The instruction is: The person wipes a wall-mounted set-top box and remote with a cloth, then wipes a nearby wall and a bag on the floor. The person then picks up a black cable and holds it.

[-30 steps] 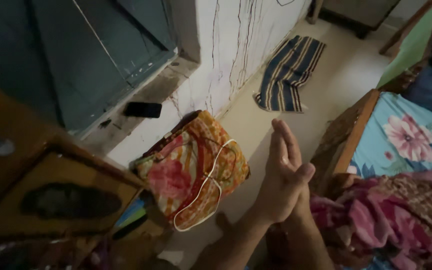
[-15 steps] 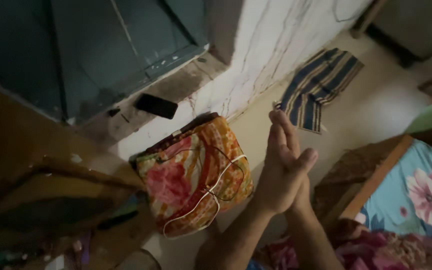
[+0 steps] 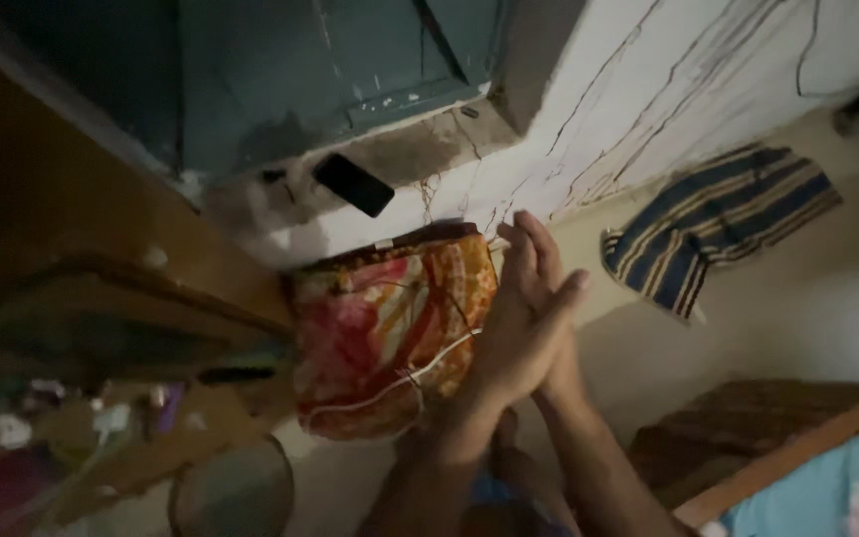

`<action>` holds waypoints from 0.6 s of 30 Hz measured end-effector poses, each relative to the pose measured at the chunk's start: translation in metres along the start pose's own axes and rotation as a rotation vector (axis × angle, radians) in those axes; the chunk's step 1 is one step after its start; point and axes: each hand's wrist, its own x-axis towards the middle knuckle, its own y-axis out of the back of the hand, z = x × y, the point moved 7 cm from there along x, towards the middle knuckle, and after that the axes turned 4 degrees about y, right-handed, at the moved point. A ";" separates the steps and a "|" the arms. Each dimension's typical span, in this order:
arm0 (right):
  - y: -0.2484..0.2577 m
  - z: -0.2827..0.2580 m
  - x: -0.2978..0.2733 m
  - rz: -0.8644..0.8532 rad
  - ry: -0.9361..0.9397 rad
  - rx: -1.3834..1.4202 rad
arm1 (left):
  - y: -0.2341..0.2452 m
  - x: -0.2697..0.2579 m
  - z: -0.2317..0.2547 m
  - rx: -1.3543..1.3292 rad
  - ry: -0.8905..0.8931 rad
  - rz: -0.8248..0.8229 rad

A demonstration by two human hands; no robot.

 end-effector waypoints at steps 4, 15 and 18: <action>0.006 -0.021 0.021 -0.171 0.018 0.088 | 0.007 0.018 0.013 0.068 0.038 0.030; 0.047 0.041 0.048 -0.281 -0.327 0.233 | 0.041 0.016 -0.012 0.182 0.133 0.337; 0.044 0.068 0.041 -0.291 -0.436 0.260 | 0.055 0.000 -0.017 0.139 0.093 0.430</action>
